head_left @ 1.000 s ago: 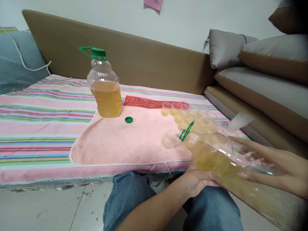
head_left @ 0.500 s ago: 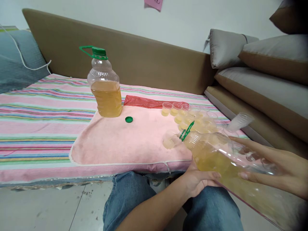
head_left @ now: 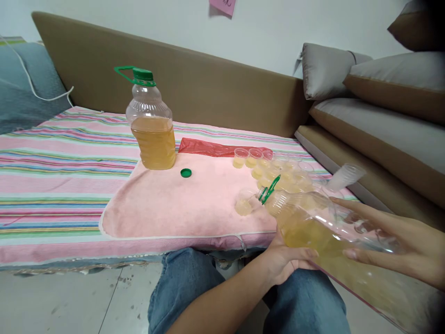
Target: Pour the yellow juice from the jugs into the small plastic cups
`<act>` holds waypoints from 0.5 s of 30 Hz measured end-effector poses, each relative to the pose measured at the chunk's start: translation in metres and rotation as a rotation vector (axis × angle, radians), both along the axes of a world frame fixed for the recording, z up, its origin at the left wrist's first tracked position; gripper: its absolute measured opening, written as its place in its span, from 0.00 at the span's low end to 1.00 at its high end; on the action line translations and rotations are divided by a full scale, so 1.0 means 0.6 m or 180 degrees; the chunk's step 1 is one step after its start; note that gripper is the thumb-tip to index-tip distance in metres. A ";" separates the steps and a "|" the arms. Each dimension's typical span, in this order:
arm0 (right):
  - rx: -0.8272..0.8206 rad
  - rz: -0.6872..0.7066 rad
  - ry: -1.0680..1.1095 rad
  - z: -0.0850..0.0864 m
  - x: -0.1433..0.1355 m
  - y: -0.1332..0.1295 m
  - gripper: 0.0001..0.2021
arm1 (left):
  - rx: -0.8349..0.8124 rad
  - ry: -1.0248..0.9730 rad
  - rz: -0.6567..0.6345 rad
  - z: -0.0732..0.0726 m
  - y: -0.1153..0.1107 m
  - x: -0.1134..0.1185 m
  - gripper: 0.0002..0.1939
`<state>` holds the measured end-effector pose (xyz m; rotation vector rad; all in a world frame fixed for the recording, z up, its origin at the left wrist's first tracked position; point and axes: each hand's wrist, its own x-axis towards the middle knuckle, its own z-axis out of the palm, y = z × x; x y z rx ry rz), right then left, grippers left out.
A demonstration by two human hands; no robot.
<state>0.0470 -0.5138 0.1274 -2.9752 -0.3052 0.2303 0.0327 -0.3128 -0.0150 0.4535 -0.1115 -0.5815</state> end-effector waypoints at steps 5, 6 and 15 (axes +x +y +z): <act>-0.0007 -0.0005 0.0013 0.001 0.001 0.003 0.42 | -0.0052 -0.0043 0.0059 -0.003 0.000 -0.001 0.38; -0.0002 0.0001 0.0009 0.002 0.001 0.004 0.43 | -0.0059 -0.0033 0.0050 -0.003 0.000 -0.001 0.39; 0.0055 -0.0040 -0.0070 -0.001 0.001 0.002 0.44 | -0.0001 0.0078 0.0024 0.007 0.001 0.001 0.43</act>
